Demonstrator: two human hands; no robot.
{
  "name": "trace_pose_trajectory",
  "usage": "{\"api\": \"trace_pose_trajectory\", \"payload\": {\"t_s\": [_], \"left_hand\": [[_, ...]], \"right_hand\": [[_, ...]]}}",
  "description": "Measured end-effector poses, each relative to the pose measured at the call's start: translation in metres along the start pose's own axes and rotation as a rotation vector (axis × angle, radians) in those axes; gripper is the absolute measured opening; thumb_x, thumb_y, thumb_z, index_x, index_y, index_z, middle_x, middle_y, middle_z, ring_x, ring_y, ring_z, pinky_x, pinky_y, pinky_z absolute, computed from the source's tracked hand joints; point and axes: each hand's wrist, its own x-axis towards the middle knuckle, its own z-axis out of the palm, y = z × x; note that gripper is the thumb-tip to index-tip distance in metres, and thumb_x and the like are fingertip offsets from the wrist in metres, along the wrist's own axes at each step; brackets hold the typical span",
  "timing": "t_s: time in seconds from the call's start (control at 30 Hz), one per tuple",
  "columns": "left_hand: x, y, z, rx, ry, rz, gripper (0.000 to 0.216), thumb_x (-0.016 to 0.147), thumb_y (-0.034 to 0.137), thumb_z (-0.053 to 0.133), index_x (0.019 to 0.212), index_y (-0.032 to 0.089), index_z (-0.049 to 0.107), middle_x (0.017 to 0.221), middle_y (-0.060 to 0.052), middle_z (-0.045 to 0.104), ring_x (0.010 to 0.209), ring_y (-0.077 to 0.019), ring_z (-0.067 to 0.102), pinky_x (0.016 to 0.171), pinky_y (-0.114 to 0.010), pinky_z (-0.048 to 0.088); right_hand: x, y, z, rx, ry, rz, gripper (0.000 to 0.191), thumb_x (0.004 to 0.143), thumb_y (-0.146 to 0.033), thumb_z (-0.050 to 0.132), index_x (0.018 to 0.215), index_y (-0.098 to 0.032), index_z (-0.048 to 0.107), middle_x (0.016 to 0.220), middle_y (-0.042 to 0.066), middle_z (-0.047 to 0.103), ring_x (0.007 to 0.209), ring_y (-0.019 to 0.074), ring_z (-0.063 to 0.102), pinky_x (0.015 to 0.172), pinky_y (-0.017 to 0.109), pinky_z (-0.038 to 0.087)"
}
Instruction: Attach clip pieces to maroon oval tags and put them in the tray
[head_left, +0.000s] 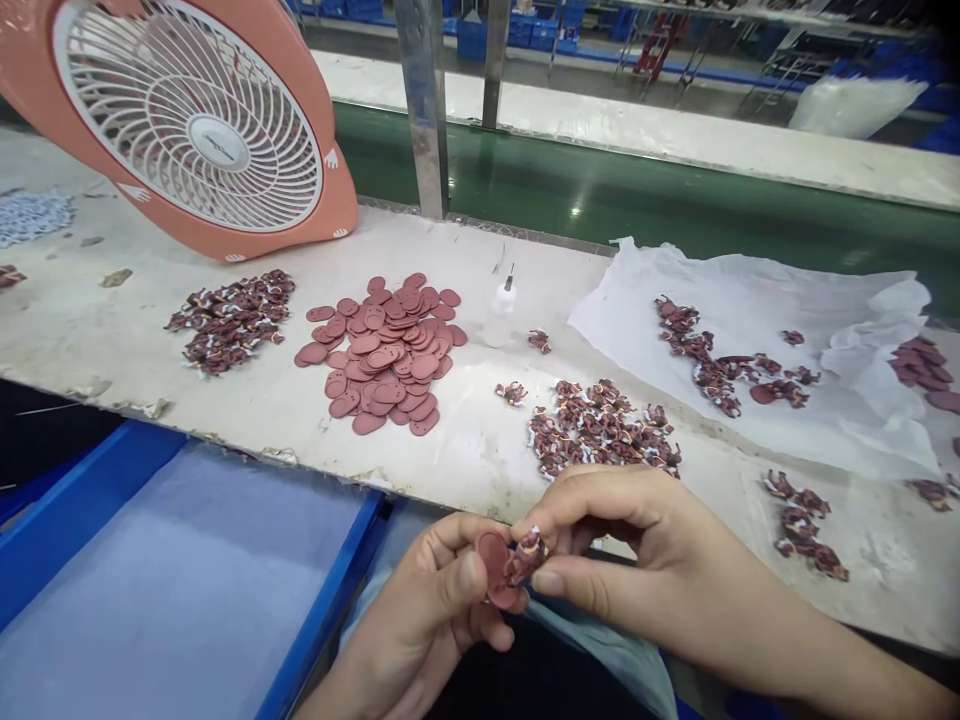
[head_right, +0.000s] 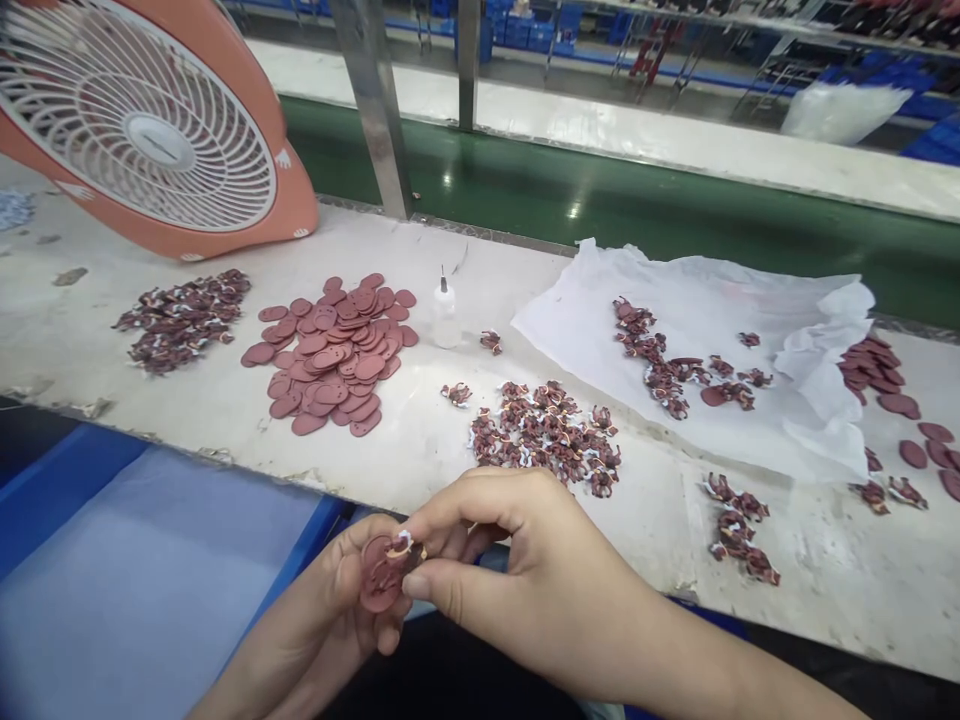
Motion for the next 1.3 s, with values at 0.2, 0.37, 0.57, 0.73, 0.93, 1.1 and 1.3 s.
{"api": "trace_pose_trajectory", "payload": {"t_s": [0.2, 0.37, 0.57, 0.73, 0.93, 1.1, 1.3], "left_hand": [[0.001, -0.001, 0.0, 0.003, 0.002, 0.004, 0.026, 0.069, 0.039, 0.079, 0.077, 0.015, 0.071, 0.069, -0.001, 0.063, 0.064, -0.0094, 0.057, 0.052, -0.015, 0.05], [0.001, -0.001, -0.001, 0.009, 0.0, 0.005, 0.024, 0.071, 0.038, 0.078, 0.076, 0.015, 0.07, 0.069, -0.001, 0.062, 0.064, -0.0093, 0.056, 0.053, -0.016, 0.05], [0.001, -0.002, -0.001, 0.019, 0.009, -0.002, 0.025, 0.07, 0.039, 0.078, 0.076, 0.016, 0.07, 0.068, 0.0, 0.06, 0.063, -0.009, 0.055, 0.053, -0.016, 0.05], [0.001, -0.005, -0.004, 0.015, 0.015, 0.0, 0.024, 0.072, 0.038, 0.077, 0.076, 0.016, 0.069, 0.069, 0.001, 0.059, 0.064, -0.0088, 0.054, 0.053, -0.016, 0.048], [0.002, -0.007, -0.004, -0.003, 0.042, -0.015, 0.028, 0.069, 0.041, 0.079, 0.072, 0.016, 0.067, 0.067, 0.001, 0.056, 0.061, -0.008, 0.053, 0.051, -0.015, 0.046], [0.001, -0.008, -0.004, -0.01, 0.071, -0.026, 0.027, 0.069, 0.041, 0.078, 0.074, 0.016, 0.068, 0.067, 0.002, 0.057, 0.061, -0.0076, 0.054, 0.051, -0.015, 0.046], [0.001, -0.009, -0.006, -0.021, 0.07, -0.03, 0.028, 0.068, 0.042, 0.079, 0.076, 0.017, 0.069, 0.066, 0.002, 0.057, 0.061, -0.0075, 0.054, 0.049, -0.014, 0.046]], "right_hand": [[0.0, -0.004, -0.001, -0.091, -0.027, -0.021, 0.02, 0.077, -0.004, 0.068, 0.084, -0.022, 0.073, 0.076, -0.003, 0.069, 0.067, 0.0088, 0.063, 0.063, 0.016, 0.049], [0.0, -0.006, -0.002, -0.154, -0.046, -0.05, 0.025, 0.077, -0.002, 0.066, 0.087, -0.024, 0.072, 0.077, -0.005, 0.069, 0.068, 0.0084, 0.063, 0.064, 0.016, 0.049], [-0.002, -0.008, -0.003, -0.259, -0.068, -0.066, 0.029, 0.075, 0.001, 0.064, 0.087, -0.025, 0.072, 0.078, -0.007, 0.068, 0.07, 0.0075, 0.064, 0.065, 0.015, 0.049], [-0.001, -0.011, -0.003, -0.326, -0.074, -0.107, 0.02, 0.077, -0.006, 0.067, 0.086, -0.024, 0.071, 0.078, -0.007, 0.069, 0.07, 0.0068, 0.064, 0.065, 0.014, 0.048], [-0.001, -0.009, -0.001, -0.334, -0.067, -0.083, 0.023, 0.074, -0.003, 0.065, 0.084, -0.023, 0.07, 0.075, -0.007, 0.068, 0.066, 0.0066, 0.064, 0.062, 0.014, 0.048], [0.001, -0.006, -0.001, -0.307, -0.079, -0.068, 0.024, 0.074, -0.002, 0.064, 0.084, -0.023, 0.071, 0.075, -0.007, 0.069, 0.065, 0.0067, 0.065, 0.062, 0.014, 0.049], [0.0, -0.008, -0.001, -0.312, -0.092, -0.071, 0.028, 0.073, 0.0, 0.062, 0.086, -0.023, 0.071, 0.076, -0.007, 0.068, 0.066, 0.0074, 0.064, 0.063, 0.015, 0.05]]}}
